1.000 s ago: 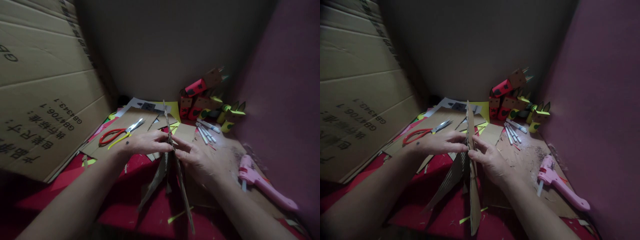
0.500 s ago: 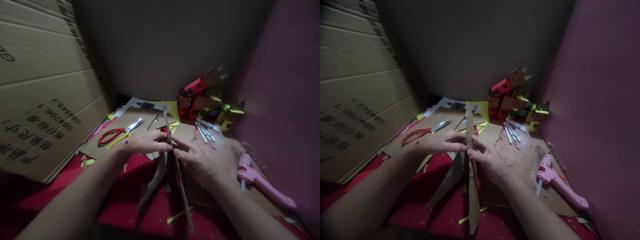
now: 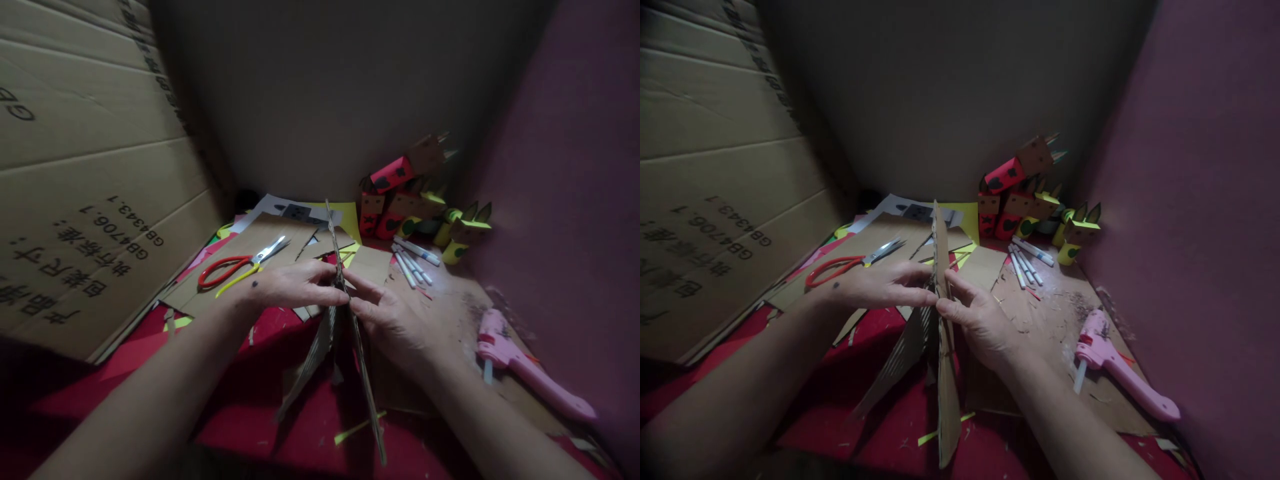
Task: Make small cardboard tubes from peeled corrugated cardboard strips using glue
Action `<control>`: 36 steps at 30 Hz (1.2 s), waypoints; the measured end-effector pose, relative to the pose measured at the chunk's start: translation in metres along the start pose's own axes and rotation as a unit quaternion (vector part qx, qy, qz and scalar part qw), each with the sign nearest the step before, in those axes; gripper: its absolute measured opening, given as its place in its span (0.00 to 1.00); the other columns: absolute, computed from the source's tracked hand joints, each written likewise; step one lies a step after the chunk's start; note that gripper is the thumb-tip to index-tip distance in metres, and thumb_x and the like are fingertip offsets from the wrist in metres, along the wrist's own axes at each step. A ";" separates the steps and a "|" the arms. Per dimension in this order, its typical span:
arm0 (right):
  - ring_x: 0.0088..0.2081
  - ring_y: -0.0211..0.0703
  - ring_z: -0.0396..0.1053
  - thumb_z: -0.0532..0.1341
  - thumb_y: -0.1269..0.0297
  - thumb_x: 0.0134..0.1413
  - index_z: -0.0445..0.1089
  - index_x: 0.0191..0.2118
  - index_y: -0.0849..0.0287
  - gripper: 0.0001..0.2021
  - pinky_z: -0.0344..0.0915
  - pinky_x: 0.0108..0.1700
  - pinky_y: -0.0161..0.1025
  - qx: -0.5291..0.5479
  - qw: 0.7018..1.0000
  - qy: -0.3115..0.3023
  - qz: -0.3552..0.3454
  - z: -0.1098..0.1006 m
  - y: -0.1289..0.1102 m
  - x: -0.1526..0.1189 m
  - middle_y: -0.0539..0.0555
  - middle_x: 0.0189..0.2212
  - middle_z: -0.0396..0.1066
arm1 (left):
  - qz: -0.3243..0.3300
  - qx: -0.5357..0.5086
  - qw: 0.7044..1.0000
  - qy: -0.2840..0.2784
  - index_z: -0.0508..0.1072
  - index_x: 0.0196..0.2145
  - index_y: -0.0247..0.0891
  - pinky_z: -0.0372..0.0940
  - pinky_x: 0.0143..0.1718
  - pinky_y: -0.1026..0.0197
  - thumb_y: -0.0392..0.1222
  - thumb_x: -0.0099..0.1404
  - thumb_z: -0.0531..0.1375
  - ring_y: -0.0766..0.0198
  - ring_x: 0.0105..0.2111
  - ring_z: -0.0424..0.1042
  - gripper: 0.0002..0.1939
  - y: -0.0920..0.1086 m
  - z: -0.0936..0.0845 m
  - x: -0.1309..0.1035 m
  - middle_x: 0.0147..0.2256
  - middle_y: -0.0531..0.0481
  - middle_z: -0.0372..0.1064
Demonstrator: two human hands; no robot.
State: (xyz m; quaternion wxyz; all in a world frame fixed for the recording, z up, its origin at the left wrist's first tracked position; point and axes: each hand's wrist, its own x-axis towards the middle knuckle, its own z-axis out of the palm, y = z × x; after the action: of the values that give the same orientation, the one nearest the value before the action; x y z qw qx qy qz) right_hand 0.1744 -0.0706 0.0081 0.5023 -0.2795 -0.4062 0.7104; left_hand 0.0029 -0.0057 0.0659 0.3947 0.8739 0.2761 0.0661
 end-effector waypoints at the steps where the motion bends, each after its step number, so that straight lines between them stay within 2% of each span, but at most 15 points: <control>1: 0.53 0.48 0.64 0.66 0.70 0.43 0.68 0.50 0.54 0.25 0.53 0.59 0.47 0.003 1.000 0.000 -0.001 0.000 0.000 0.000 0.54 0.51 0.69 | -0.002 0.000 1.000 -0.002 0.70 0.43 0.34 0.56 0.28 0.68 0.48 0.61 0.55 0.67 0.30 0.62 0.17 0.000 0.000 0.000 0.31 0.52 0.66; 7: 0.51 0.46 0.66 0.64 0.71 0.45 0.67 0.51 0.55 0.24 0.53 0.58 0.45 0.001 1.000 -0.026 0.000 -0.001 0.000 0.002 0.54 0.48 0.71 | -0.021 0.034 0.999 0.016 0.71 0.40 0.35 0.58 0.30 0.66 0.44 0.61 0.53 0.65 0.31 0.65 0.15 0.004 0.002 0.002 0.32 0.52 0.67; 13: 0.47 0.47 0.67 0.63 0.72 0.42 0.67 0.51 0.56 0.26 0.57 0.53 0.44 -0.010 1.000 0.009 0.002 0.006 -0.002 0.000 0.53 0.45 0.73 | -0.099 0.119 0.979 0.132 0.72 0.32 0.35 0.56 0.26 0.65 0.41 0.59 0.49 0.65 0.26 0.65 0.13 0.007 0.017 0.006 0.26 0.51 0.68; 17: 0.38 0.43 0.70 0.61 0.74 0.39 0.68 0.51 0.56 0.27 0.62 0.43 0.40 -0.002 1.000 0.020 0.019 0.010 -0.004 -0.002 0.53 0.41 0.74 | -0.108 0.200 0.956 0.183 0.73 0.29 0.34 0.54 0.25 0.64 0.39 0.59 0.48 0.65 0.24 0.64 0.14 0.006 0.030 0.010 0.25 0.48 0.69; 21: 0.26 0.38 0.67 0.58 0.75 0.34 0.70 0.48 0.59 0.27 0.61 0.32 0.35 0.003 0.998 0.039 0.039 0.008 -0.009 -0.001 0.51 0.31 0.75 | -0.057 0.186 0.970 0.145 0.75 0.33 0.34 0.56 0.29 0.63 0.37 0.60 0.47 0.65 0.26 0.65 0.16 0.008 0.030 0.010 0.28 0.47 0.71; 24: 0.23 0.38 0.65 0.55 0.74 0.32 0.72 0.45 0.61 0.27 0.60 0.29 0.35 0.000 0.997 0.032 0.069 0.002 -0.013 0.000 0.51 0.26 0.74 | -0.029 0.163 0.980 0.106 0.75 0.35 0.34 0.57 0.31 0.63 0.36 0.59 0.48 0.65 0.27 0.65 0.16 0.009 0.022 0.007 0.29 0.48 0.71; 27: 0.25 0.40 0.67 0.54 0.73 0.30 0.73 0.43 0.62 0.26 0.61 0.31 0.35 -0.015 0.996 0.022 0.084 -0.002 -0.017 0.001 0.52 0.26 0.75 | -0.004 0.152 0.985 0.082 0.75 0.35 0.35 0.57 0.31 0.64 0.36 0.59 0.48 0.66 0.27 0.64 0.16 0.007 0.016 0.005 0.28 0.49 0.70; 30: 0.28 0.42 0.68 0.53 0.72 0.32 0.74 0.41 0.60 0.24 0.61 0.33 0.35 -0.056 0.995 0.035 0.071 0.001 -0.019 -0.001 0.51 0.27 0.75 | -0.006 0.149 0.986 0.071 0.75 0.33 0.35 0.56 0.28 0.65 0.36 0.59 0.48 0.67 0.26 0.63 0.15 0.004 0.015 0.007 0.26 0.51 0.68; 33: 0.33 0.45 0.69 0.53 0.72 0.36 0.74 0.42 0.56 0.23 0.61 0.34 0.37 -0.116 0.992 0.044 0.038 0.009 -0.018 -0.003 0.50 0.30 0.75 | -0.030 0.169 0.980 0.099 0.72 0.27 0.35 0.52 0.23 0.66 0.38 0.58 0.49 0.69 0.21 0.59 0.12 0.000 0.018 0.009 0.20 0.54 0.61; 36: 0.42 0.47 0.68 0.55 0.72 0.41 0.73 0.43 0.55 0.20 0.62 0.42 0.39 -0.156 0.987 0.033 -0.004 0.016 -0.011 -0.004 0.49 0.36 0.75 | -0.068 0.161 0.977 0.118 0.67 0.21 0.35 0.49 0.20 0.66 0.41 0.55 0.52 0.70 0.19 0.56 0.10 -0.001 0.020 0.011 0.17 0.56 0.56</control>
State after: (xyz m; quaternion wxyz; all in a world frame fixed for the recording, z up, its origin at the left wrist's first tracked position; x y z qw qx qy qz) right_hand 0.1678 -0.0770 0.0256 0.4683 -0.3758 -0.4962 0.6271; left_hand 0.0186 -0.0119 0.0506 0.2169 0.8912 0.3864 0.0970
